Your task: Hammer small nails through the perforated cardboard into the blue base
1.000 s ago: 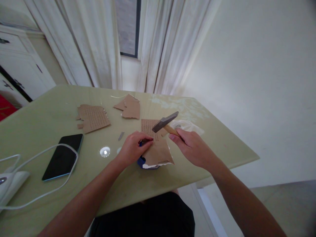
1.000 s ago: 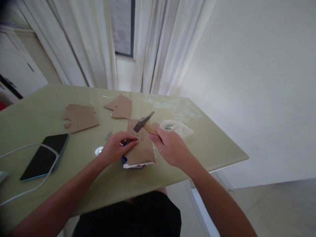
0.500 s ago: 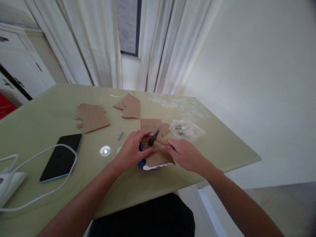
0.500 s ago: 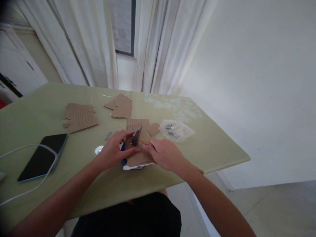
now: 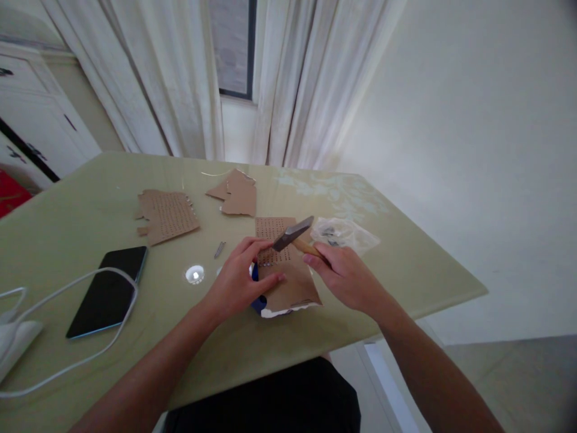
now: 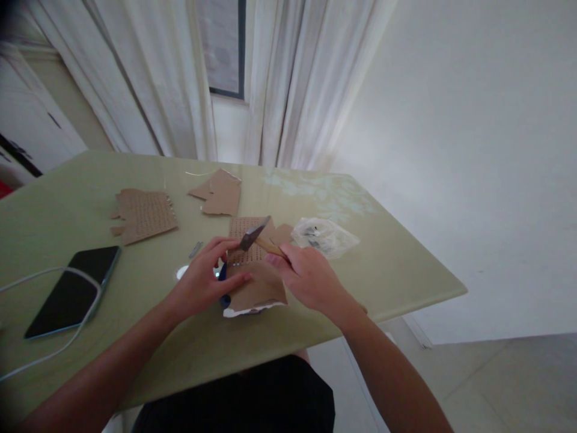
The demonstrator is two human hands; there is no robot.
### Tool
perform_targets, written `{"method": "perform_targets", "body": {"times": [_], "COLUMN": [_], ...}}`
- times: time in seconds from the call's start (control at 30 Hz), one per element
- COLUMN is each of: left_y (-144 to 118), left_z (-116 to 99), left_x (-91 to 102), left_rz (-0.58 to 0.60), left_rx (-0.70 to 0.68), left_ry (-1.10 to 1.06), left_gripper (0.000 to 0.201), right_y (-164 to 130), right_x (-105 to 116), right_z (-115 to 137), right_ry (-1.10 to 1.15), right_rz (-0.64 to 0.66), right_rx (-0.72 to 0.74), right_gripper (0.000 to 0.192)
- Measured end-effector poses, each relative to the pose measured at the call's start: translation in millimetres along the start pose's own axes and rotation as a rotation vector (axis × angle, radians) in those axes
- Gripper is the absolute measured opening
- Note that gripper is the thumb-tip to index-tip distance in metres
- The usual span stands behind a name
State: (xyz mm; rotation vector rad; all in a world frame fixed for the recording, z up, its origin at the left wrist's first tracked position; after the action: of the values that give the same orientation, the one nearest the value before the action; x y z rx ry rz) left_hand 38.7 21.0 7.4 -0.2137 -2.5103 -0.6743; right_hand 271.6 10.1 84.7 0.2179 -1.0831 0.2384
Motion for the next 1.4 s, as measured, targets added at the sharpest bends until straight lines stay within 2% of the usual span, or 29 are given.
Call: {"method": "perform_targets", "body": {"times": [0.13,0.23,0.37,0.5,0.6,0.67,0.77,0.83,0.93,1.0,1.07,1.17,1.27,1.4], "left_y": [-2,-2,-5,-6,-2,1,4,2,-2,-4,-4,-2,-3,-3], "left_z": [3,5,6,4,13,27,55,74,94,101,102,100,100,106], "left_x": [0.3,0.7,1.7,6.4,18.3,29.9,45.8,53.2,56.7,55.0,51.7,44.4,36.3,29.6], "left_rz": [-0.008,0.004,0.014,-0.044,-0.148,-0.197,-0.132,-0.07,0.021,0.06,0.072,0.077,0.085,0.058], "left_rx": [0.036,0.055,0.087,0.112,0.195,0.288,0.378,0.433,0.538,0.583,0.589,0.513,0.434,0.41], "left_ry": [-0.005,-0.038,-0.036,-0.005,0.054,0.18,0.537,0.702,0.721,0.686,0.668,0.67,0.696,0.728], "left_gripper": [0.057,0.055,0.058,0.056,0.043,0.036,0.033,0.035,0.039,0.037,0.035,0.032,0.03,0.023], "right_y": [22,43,62,59,52,48,43,42,40,40,40,39,40,41], "right_x": [4,-6,-24,-30,-27,-24,-19,-17,-14,-13,-13,-14,-14,-14], "right_z": [-18,-35,-49,-50,-51,-53,-61,-67,-72,-74,-74,-72,-71,-69], "right_ry": [0.28,0.497,0.722,0.925,0.976,0.994,1.028,1.059,1.117,1.131,1.12,1.112,1.145,1.169], "right_rz": [-0.286,-0.463,-0.592,-0.695,-0.758,-0.793,-0.833,-0.855,-0.885,-0.902,-0.91,-0.908,-0.909,-0.932], "right_rx": [-0.027,-0.064,-0.063,-0.029,0.008,0.023,0.023,0.027,0.028,0.005,-0.029,-0.049,-0.019,0.022], "right_gripper": [0.049,0.057,0.06,0.058,0.057,0.056,0.054,0.051,0.047,0.047,0.05,0.052,0.051,0.052]}}
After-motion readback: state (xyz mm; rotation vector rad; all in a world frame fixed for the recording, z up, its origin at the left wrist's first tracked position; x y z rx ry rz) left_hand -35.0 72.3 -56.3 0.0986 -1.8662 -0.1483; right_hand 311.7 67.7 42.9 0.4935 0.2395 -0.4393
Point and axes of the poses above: each hand's wrist, its own y-axis towards the middle knuckle, its own x-axis out of the back of the hand, z = x × y, the point moved 3 cm from there along y, towards the middle knuckle, and after that the axes turned 3 degrees about -x, right-handed, at the moved point
